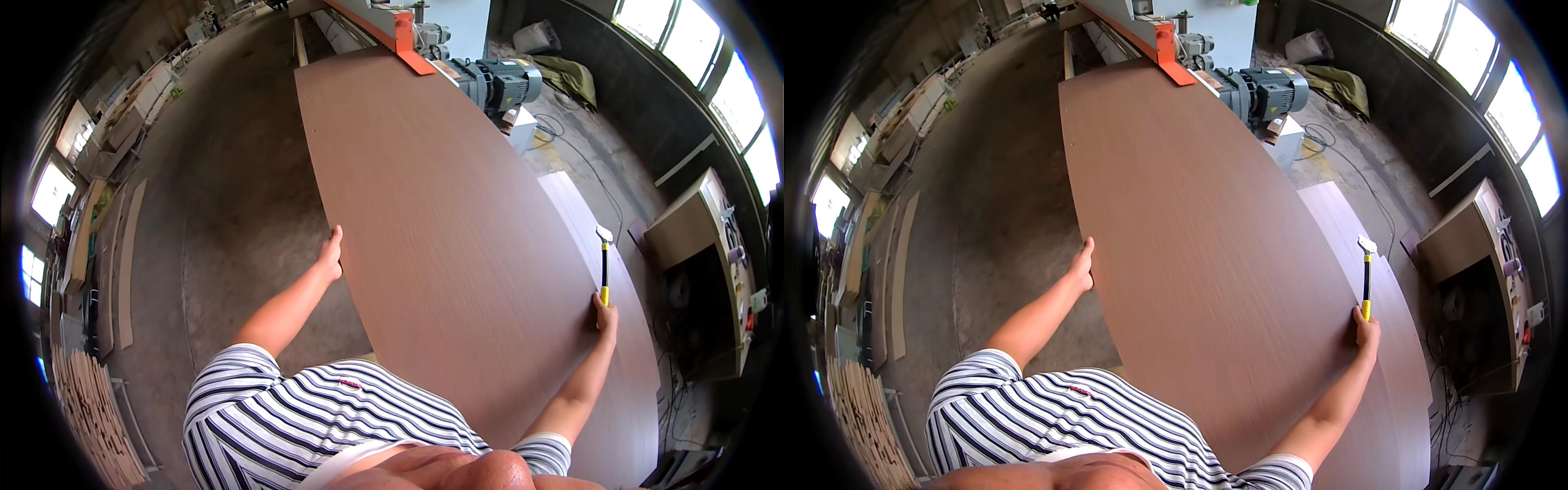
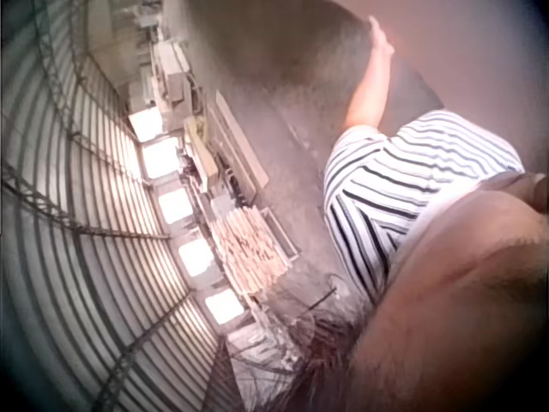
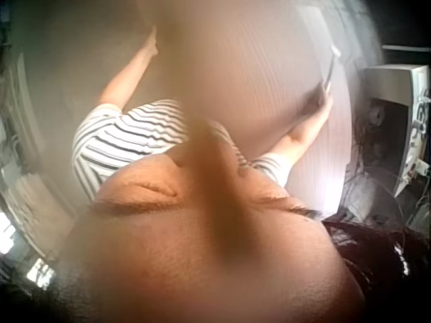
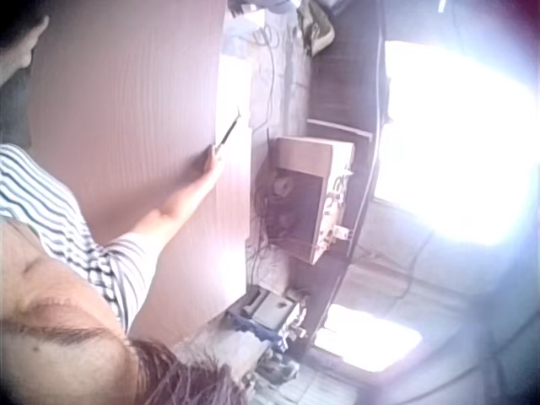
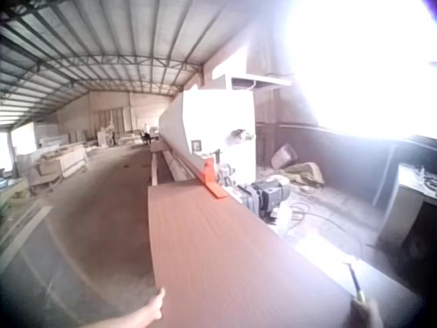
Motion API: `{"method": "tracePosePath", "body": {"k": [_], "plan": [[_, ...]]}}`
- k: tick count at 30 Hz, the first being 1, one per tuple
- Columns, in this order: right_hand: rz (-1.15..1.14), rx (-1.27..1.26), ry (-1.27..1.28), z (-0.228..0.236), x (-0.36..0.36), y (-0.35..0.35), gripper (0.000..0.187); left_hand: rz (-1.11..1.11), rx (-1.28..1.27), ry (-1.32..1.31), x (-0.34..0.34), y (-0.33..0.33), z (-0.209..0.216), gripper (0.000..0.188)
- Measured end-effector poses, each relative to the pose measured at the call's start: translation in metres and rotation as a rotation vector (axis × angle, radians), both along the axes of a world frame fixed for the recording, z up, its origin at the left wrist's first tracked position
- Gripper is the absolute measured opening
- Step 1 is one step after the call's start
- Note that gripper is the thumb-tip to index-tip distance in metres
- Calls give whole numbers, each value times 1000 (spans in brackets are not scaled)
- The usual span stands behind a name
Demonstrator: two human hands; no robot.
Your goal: The person uses a scraper tool to remove material from the edges and surfaces of large wooden furniture panels, moving between a stack of panels and a workshop table.
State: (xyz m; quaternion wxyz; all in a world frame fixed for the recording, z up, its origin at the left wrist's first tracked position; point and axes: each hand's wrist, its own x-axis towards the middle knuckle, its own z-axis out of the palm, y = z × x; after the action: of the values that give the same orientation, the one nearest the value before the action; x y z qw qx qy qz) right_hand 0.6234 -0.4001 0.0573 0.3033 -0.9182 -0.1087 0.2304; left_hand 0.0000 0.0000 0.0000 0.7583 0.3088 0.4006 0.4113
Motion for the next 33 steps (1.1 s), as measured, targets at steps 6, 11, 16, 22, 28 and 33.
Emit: {"method": "tracePosePath", "body": {"k": [6,11,16,22,28,33], "plan": [[-272,728,126,208,-238,-21,30,1,-242,-18,-18,-7,-7,69],[-472,826,90,277,-308,-29,28,-14,-294,-9,-22,-56,-2,70],[-170,274,-102,33,-65,-156,45,-35,-320,39,1,-102,30,71],[-50,115,-150,-31,-23,-212,54,9,-352,100,-13,-148,48,70],[-15,-79,-156,-17,-29,-250,61,-63,-391,39,-16,-186,19,72],[-4,-106,-202,-28,-9,-304,66,-44,-333,-35,-7,-250,0,71]]}}
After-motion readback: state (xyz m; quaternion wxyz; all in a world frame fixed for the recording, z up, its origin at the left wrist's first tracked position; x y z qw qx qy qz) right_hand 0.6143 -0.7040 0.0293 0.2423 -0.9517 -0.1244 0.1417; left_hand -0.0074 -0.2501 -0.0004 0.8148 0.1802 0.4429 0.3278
